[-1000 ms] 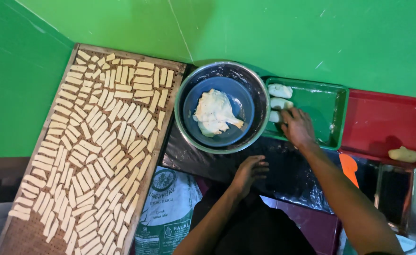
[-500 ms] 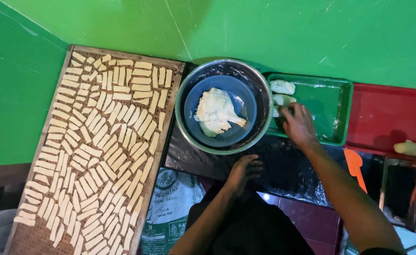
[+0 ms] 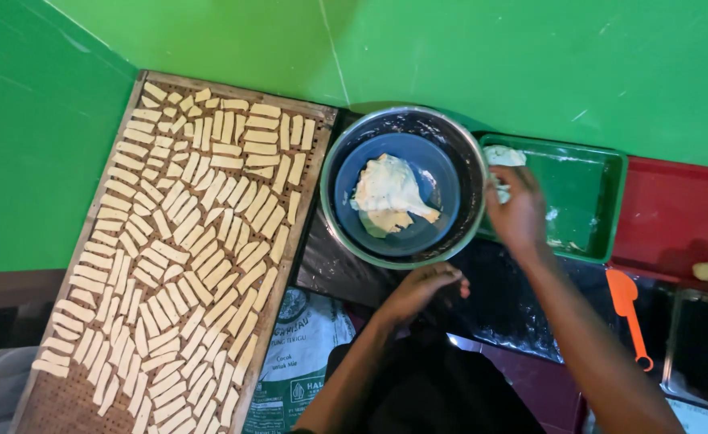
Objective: Shaping small pieces of dough into cylinders and arranging them on a wooden tray
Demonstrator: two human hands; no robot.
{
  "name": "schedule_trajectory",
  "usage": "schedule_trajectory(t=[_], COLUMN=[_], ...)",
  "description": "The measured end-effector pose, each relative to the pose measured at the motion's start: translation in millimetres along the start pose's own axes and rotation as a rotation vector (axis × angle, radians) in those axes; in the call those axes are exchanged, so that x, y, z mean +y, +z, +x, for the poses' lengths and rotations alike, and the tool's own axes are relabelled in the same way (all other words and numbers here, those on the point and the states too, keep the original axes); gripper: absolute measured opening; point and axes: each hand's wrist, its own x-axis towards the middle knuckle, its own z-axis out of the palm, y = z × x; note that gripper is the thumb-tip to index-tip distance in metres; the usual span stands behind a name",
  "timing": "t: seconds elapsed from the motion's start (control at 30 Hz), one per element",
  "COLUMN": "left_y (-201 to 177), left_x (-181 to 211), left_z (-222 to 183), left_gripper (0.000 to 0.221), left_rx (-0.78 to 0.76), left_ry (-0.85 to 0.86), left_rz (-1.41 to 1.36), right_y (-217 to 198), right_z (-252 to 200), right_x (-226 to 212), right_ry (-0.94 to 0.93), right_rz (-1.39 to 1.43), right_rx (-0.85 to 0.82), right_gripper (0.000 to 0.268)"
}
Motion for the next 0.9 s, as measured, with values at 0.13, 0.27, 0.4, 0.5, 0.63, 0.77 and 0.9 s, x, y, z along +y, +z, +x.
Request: schedule_trajectory(t=[0.13, 0.27, 0.4, 0.5, 0.63, 0.77, 0.9], left_y=[-54.5, -79.8, -117.3, -126.7, -139.8, -141.4, -137.7], left_x=[12.9, 68.0, 72.0, 81.3, 72.3, 68.9, 64.6], left_z=[27.3, 27.2, 57.1, 75.5, 109.2, 123.5, 126.1], left_gripper=[0.021, 0.03, 0.071, 0.095, 0.081, 0.072, 0.069], left_rx=[0.098, 0.538, 0.549, 0.412, 0.226, 0.183, 0.215], left_ry=[0.269, 0.517, 0.509, 0.399, 0.317, 0.274, 0.238], left_rz=[0.337, 0.947, 1.373, 1.64, 1.871, 1.984, 2.024], right_y=[57.2, 93.1, 144.4, 161.6, 177.7, 177.5, 176.9], right_z=[-3.6, 11.9, 6.9, 2.2, -5.8, -9.4, -2.2], right_x=[-42.3, -92.0, -82.6, -80.2, -70.9, -77.3, -72.6], right_ry=[-0.116, 0.147, 0.349, 0.452, 0.547, 0.572, 0.529], right_rz=[0.11, 0.059, -0.072, -0.125, -0.04, -0.027, -0.094], right_rx=[-0.217, -0.754, -0.728, -0.726, -0.622, -0.546, -0.664], right_gripper=[0.045, 0.087, 0.078, 0.064, 0.055, 0.047, 0.052])
